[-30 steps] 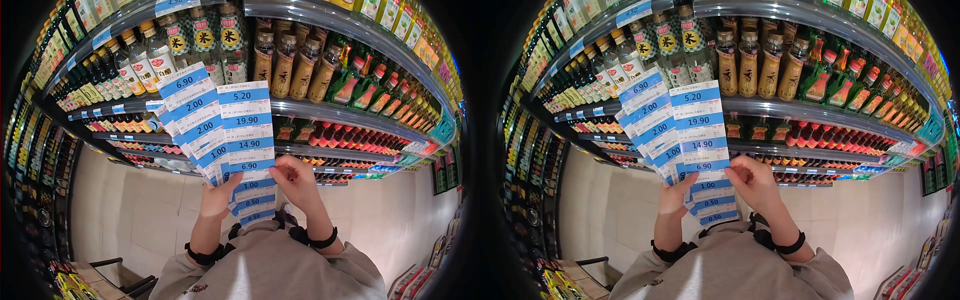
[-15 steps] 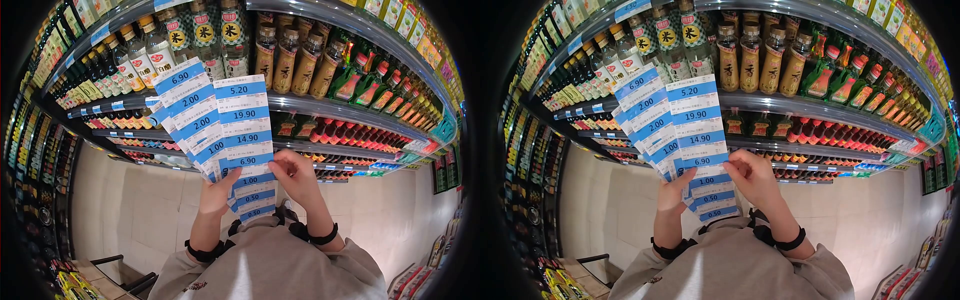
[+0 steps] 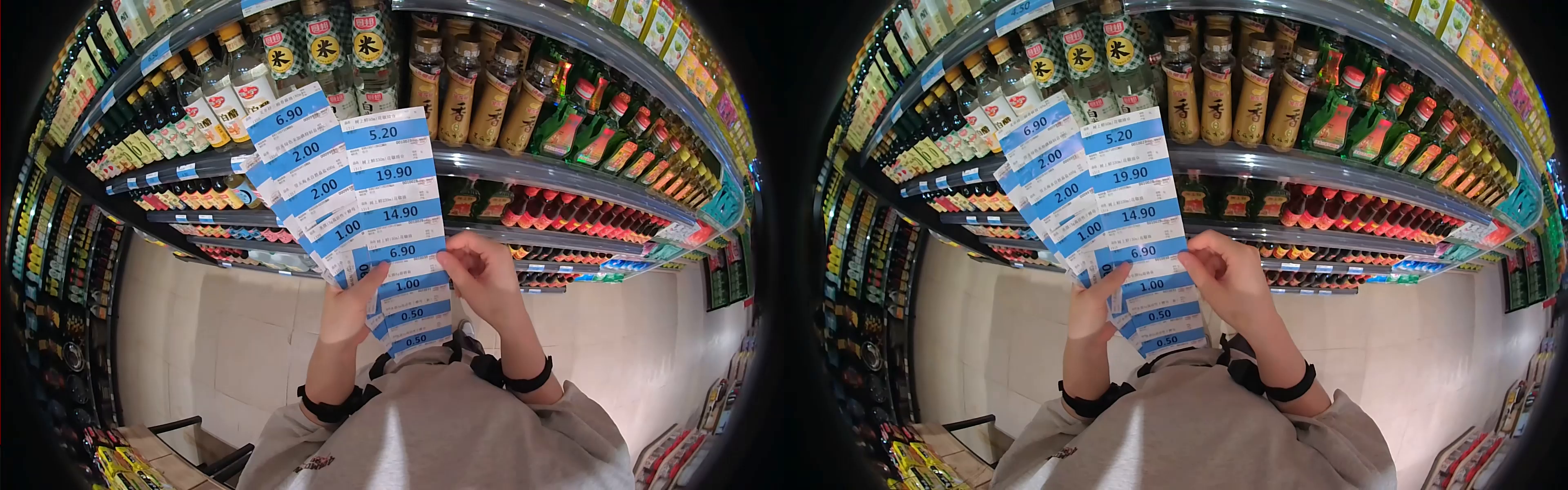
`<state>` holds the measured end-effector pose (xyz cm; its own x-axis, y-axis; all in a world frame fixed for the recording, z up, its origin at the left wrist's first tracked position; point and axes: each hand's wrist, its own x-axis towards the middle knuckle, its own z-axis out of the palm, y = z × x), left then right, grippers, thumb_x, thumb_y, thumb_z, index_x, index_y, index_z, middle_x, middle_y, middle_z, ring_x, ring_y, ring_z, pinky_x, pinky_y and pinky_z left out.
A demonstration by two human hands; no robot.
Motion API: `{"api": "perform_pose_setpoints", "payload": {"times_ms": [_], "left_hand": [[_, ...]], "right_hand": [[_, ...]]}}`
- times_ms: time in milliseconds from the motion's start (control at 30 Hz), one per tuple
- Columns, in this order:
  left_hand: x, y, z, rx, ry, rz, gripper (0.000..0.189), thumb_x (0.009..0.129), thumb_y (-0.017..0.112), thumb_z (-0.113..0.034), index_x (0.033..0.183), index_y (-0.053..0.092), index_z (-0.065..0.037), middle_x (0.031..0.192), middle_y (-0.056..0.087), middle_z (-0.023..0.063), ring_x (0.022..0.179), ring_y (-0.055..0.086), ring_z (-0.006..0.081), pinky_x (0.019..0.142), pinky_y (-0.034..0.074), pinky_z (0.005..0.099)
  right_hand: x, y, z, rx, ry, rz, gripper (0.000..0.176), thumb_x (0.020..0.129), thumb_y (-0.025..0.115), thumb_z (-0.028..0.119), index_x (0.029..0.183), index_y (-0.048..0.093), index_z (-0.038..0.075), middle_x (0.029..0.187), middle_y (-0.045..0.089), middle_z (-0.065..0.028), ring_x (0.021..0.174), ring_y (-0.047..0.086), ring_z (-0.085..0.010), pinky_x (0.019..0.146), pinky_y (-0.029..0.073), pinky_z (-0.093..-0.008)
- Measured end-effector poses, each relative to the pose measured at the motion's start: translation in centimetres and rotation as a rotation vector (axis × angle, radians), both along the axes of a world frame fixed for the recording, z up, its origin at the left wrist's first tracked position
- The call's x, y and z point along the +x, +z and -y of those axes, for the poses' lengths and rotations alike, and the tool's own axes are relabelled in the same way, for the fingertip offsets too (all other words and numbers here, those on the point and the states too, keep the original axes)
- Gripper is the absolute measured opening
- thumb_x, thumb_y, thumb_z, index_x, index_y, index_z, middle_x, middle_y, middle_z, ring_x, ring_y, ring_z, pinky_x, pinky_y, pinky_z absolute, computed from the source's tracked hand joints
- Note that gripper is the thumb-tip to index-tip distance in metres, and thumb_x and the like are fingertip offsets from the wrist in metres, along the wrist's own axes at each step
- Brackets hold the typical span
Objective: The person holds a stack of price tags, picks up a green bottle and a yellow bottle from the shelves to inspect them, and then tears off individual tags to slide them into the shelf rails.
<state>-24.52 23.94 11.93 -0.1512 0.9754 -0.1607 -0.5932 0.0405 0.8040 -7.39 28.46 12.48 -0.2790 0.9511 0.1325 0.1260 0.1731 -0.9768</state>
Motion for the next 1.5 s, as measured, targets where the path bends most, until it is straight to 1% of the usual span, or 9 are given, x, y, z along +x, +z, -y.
{"api": "perform_pose_setpoints", "payload": {"times_ms": [233,333,400,567,667,733,767,933,1500], "left_hand": [[-0.1,0.2,0.1,-0.001,-0.013,0.011,0.036,0.078,0.053,0.004,0.114,0.045,0.0,0.107,0.054,0.0115,0.096,0.053,0.0211,0.079,0.044,0.0322],[-0.1,0.1,0.2,-0.01,-0.002,0.022,0.036,0.078,0.053,0.004,0.113,0.046,0.0,0.106,0.054,0.0115,0.095,0.054,0.021,0.079,0.045,0.0319],[-0.3,0.1,0.1,0.037,0.006,-0.006,0.035,0.078,0.053,0.004,0.112,0.047,0.0,0.105,0.055,0.0113,0.094,0.054,0.0206,0.077,0.045,0.0316],[-0.7,1.5,-0.7,-0.01,0.021,-0.02,0.03,0.078,0.053,0.004,0.108,0.049,0.002,0.102,0.056,0.0108,0.09,0.056,0.0196,0.074,0.047,0.0309],[-0.7,2.6,-1.5,0.009,-0.003,-0.032,0.029,0.078,0.054,0.002,0.107,0.05,0.002,0.1,0.057,0.0108,0.089,0.057,0.0193,0.073,0.047,0.0298],[-0.9,3.3,-2.1,0.057,-0.026,-0.005,0.029,0.078,0.055,0.002,0.106,0.051,0.001,0.1,0.057,0.0106,0.088,0.057,0.019,0.072,0.048,0.0298],[-1.0,3.6,-2.5,0.104,-0.052,0.022,0.029,0.078,0.055,0.001,0.106,0.051,0.001,0.1,0.057,0.0104,0.087,0.058,0.0187,0.072,0.048,0.0297],[-0.8,5.0,-3.2,0.091,-0.061,0.025,0.03,0.077,0.057,-0.002,0.106,0.051,0.001,0.098,0.059,0.0114,0.084,0.06,0.0198,0.069,0.05,0.0312],[-0.3,4.2,-3.6,0.126,-0.057,-0.009,0.029,0.078,0.056,-0.003,0.107,0.051,0.001,0.098,0.058,0.0114,0.084,0.06,0.0193,0.067,0.05,0.0303]], "right_hand": [[-0.2,0.7,0.4,-0.113,0.037,-0.1,0.005,0.081,0.055,0.004,0.082,0.054,-0.001,0.067,0.06,-0.0028,0.052,0.051,-0.0028,0.044,0.041,-0.0187],[0.0,0.5,0.4,-0.116,0.053,-0.088,0.006,0.081,0.055,0.004,0.083,0.054,-0.001,0.069,0.06,-0.0037,0.054,0.053,-0.0036,0.044,0.043,-0.0194],[-0.1,0.6,0.5,-0.114,0.049,-0.092,0.006,0.081,0.055,0.004,0.084,0.054,-0.001,0.069,0.06,-0.0037,0.054,0.053,-0.0035,0.044,0.043,-0.0192],[-0.3,0.6,0.4,-0.088,0.073,-0.083,0.006,0.082,0.054,0.004,0.086,0.055,-0.001,0.069,0.059,-0.0026,0.053,0.051,-0.0029,0.044,0.04,-0.018],[-0.3,1.2,0.1,-0.048,0.078,-0.116,0.005,0.082,0.053,0.003,0.086,0.055,-0.001,0.068,0.058,-0.0015,0.051,0.048,-0.0018,0.043,0.037,-0.0168],[-0.4,1.6,-0.5,-0.024,0.094,-0.216,0.006,0.083,0.052,0.003,0.085,0.054,-0.002,0.067,0.058,-0.0009,0.05,0.046,-0.0007,0.042,0.034,-0.0163],[-0.4,2.0,-0.7,-0.023,0.094,-0.215,0.006,0.083,0.052,0.003,0.085,0.054,-0.002,0.067,0.058,-0.0009,0.05,0.046,-0.0007,0.042,0.034,-0.0163],[-0.4,3.7,-1.3,0.031,0.082,-0.247,0.008,0.083,0.051,0.003,0.085,0.053,-0.004,0.068,0.059,-0.0019,0.051,0.047,-0.0001,0.041,0.034,-0.0157],[-0.2,3.7,-1.3,0.0,0.076,-0.294,0.009,0.083,0.051,0.004,0.086,0.054,-0.004,0.07,0.06,-0.0027,0.054,0.049,-0.0001,0.043,0.035,-0.0152]]}}
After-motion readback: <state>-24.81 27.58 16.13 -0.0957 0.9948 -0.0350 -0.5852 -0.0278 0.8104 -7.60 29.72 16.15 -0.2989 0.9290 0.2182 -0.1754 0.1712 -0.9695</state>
